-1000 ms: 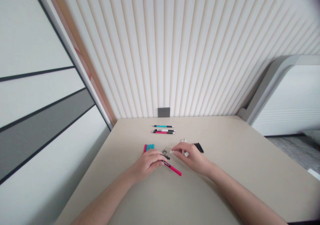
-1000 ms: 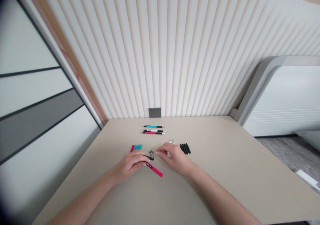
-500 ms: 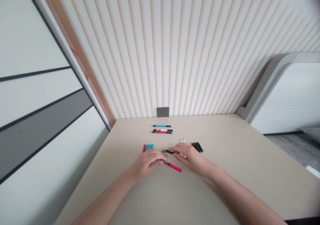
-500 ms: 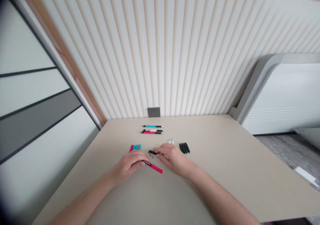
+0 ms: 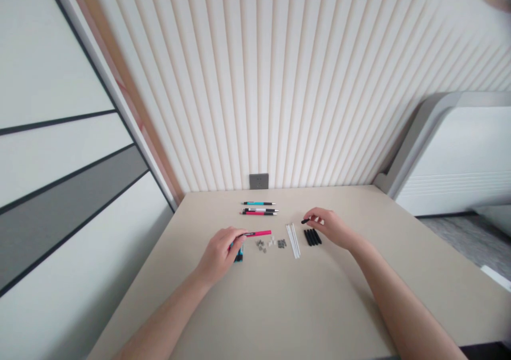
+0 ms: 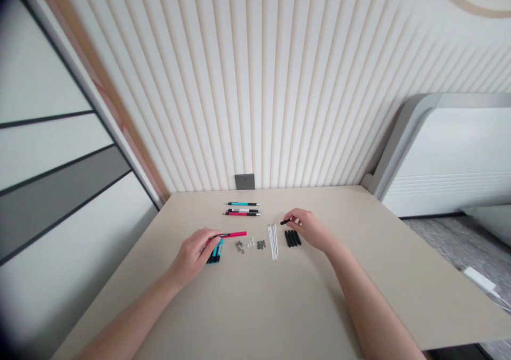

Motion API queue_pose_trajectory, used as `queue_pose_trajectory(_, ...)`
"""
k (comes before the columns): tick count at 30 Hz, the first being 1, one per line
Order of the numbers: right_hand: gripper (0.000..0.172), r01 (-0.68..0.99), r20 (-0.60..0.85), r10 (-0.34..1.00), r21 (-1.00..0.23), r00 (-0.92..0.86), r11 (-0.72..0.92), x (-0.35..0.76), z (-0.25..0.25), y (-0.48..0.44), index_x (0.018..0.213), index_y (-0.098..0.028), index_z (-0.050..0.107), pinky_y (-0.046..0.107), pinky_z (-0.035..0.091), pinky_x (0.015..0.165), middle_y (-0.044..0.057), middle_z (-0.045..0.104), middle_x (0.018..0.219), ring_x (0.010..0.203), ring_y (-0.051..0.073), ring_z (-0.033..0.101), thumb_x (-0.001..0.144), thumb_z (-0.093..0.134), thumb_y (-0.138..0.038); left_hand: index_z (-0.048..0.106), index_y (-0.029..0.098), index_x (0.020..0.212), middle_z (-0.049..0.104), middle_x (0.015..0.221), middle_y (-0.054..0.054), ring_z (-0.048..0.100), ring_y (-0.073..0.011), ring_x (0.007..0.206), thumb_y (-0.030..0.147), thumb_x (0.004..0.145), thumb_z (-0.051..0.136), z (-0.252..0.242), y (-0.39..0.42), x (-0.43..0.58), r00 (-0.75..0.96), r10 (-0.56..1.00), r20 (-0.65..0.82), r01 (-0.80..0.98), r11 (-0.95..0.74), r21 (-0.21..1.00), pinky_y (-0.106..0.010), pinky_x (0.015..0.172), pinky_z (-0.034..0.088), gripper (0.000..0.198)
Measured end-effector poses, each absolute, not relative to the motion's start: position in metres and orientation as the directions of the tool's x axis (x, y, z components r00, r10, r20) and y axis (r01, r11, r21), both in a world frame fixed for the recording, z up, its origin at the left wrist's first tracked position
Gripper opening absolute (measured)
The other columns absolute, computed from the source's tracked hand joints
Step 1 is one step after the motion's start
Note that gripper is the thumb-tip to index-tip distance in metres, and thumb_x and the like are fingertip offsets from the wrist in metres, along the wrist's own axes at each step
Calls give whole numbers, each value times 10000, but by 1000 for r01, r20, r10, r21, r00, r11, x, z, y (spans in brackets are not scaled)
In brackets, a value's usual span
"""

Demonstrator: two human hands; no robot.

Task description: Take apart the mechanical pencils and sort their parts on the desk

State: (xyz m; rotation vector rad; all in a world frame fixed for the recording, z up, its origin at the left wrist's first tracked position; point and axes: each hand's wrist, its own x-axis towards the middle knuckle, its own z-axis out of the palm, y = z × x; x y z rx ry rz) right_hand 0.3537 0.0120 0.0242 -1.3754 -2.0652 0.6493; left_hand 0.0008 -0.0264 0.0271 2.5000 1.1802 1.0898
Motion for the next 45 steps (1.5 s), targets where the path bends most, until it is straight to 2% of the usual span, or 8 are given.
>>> queue_pose_trajectory(6, 211, 610, 147, 863, -651, -483, 452, 345, 20, 7, 932, -209, 693, 325, 487, 849, 49, 701, 971, 894, 188, 639, 849, 504, -167, 608, 201, 1042, 672, 905, -43, 623, -170, 856, 265, 971, 457, 28, -27, 0, 435, 725, 533, 605, -674, 424, -284, 784, 477, 179)
queue_pose_trajectory(12, 288, 632, 116, 843, -610, -526, 478, 344, 16, 7, 855, -222, 719, 336, 474, 910, 33, 719, 980, 928, 196, 647, 821, 459, -103, 611, 197, 1037, 670, 888, -42, 619, -168, 851, 253, 967, 470, 29, -27, 0, 442, 722, 532, 606, -678, 416, -277, 773, 477, 167)
queue_pose_trajectory(18, 226, 642, 113, 834, -586, -539, 494, 346, 20, 6, 1010, -232, 709, 350, 460, 926, 47, 698, 1052, 976, 216, 623, 835, 566, -217, 614, 203, 1035, 673, 896, -39, 621, -169, 851, 269, 970, 462, 28, -26, 0, 446, 718, 535, 612, -680, 403, -283, 778, 479, 178)
queue_pose_trajectory(20, 272, 653, 89, 832, -575, -548, 492, 346, 20, 6, 1081, -239, 691, 368, 448, 942, 56, 677, 1101, 1002, 231, 610, 820, 628, -285, 609, 207, 1043, 670, 904, -36, 619, -167, 857, 266, 972, 459, 26, -25, -1, 447, 723, 527, 617, -676, 403, -285, 786, 475, 176)
queue_pose_trajectory(25, 264, 674, 65, 828, -547, -556, 496, 343, 16, 6, 1072, -271, 701, 390, 404, 990, 59, 635, 1153, 1059, 244, 581, 829, 645, -358, 598, 208, 1054, 660, 901, -27, 609, -162, 848, 252, 972, 462, 24, -25, -2, 453, 731, 510, 620, -670, 409, -287, 789, 466, 165)
queue_pose_trajectory(31, 249, 688, 63, 831, -528, -552, 497, 340, 17, 5, 1029, -263, 685, 377, 403, 969, 43, 646, 1118, 1026, 234, 592, 800, 673, -361, 599, 202, 1047, 660, 895, -32, 608, -165, 844, 250, 974, 460, 25, -25, -1, 461, 724, 513, 614, -678, 404, -287, 785, 464, 165)
queue_pose_trajectory(37, 234, 680, 72, 809, -502, -584, 535, 341, 19, 3, 1038, -264, 677, 391, 365, 1007, 35, 641, 1160, 1082, 232, 578, 810, 625, -275, 610, 203, 1036, 668, 888, -34, 612, -164, 837, 254, 969, 464, 27, -25, -1, 460, 721, 518, 616, -679, 398, -282, 778, 470, 168)
queue_pose_trajectory(45, 281, 687, -9, 804, -524, -594, 503, 350, 19, 3, 1053, -279, 687, 413, 351, 1037, 36, 612, 1214, 1147, 251, 538, 776, 649, -254, 615, 203, 1034, 669, 875, -37, 616, -167, 831, 260, 968, 465, 28, -26, -1, 457, 723, 518, 623, -676, 394, -283, 769, 475, 173)
